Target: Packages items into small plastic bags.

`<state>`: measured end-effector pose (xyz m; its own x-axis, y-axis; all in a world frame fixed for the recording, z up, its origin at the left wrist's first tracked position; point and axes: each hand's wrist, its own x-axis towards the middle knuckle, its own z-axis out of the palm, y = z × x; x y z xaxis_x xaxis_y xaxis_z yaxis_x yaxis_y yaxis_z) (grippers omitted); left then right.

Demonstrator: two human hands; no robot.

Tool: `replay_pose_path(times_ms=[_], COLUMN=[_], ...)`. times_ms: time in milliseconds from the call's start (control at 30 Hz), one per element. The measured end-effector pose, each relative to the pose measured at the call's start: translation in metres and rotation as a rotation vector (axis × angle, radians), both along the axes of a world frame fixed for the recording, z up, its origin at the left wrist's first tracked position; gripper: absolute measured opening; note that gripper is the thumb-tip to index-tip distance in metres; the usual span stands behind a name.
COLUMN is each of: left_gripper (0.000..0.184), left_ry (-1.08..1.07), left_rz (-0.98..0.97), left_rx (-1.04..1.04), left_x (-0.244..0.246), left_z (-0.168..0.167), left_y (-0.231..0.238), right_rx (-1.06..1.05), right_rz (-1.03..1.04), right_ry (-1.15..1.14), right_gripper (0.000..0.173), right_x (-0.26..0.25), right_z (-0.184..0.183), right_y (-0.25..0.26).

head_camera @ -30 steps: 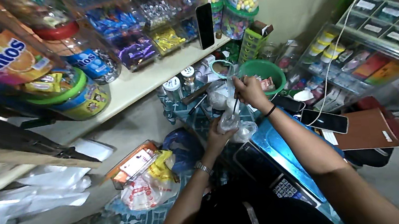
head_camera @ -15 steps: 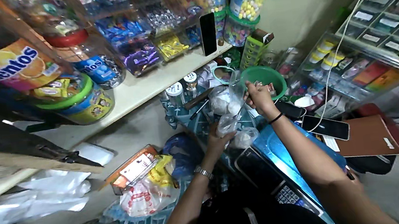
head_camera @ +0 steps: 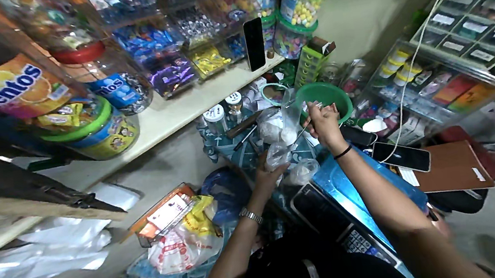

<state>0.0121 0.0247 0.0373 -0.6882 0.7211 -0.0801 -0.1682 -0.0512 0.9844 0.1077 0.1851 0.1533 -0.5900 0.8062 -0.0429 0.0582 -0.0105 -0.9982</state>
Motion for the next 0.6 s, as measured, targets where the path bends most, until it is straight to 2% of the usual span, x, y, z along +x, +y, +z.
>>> replay_pose_path(times_ms=[67, 233, 400, 500, 600], left_gripper=[0.079, 0.075, 0.068, 0.071, 0.064], left_ry=[-0.009, -0.038, -0.053, -0.102, -0.128], left_rz=[-0.002, 0.006, 0.029, 0.078, 0.131], left_rx=[0.002, 0.020, -0.024, -0.040, -0.036], left_x=[-0.001, -0.004, -0.013, -0.025, -0.041], left_z=[-0.001, -0.007, -0.011, -0.019, -0.027], left_y=[0.000, 0.000, 0.002, 0.008, 0.016], right_rx=[-0.089, -0.157, -0.126, 0.140, 0.584], right_rz=[-0.021, -0.059, 0.051, 0.158, 0.164], right_ry=[-0.018, -0.010, -0.018, 0.009, 0.107], right_gripper=[0.051, 0.050, 0.052, 0.053, 0.037], right_x=[0.003, 0.001, 0.003, 0.005, 0.002], right_z=[-0.005, -0.022, -0.014, -0.005, -0.018], right_y=[-0.002, 0.005, 0.003, -0.001, -0.014])
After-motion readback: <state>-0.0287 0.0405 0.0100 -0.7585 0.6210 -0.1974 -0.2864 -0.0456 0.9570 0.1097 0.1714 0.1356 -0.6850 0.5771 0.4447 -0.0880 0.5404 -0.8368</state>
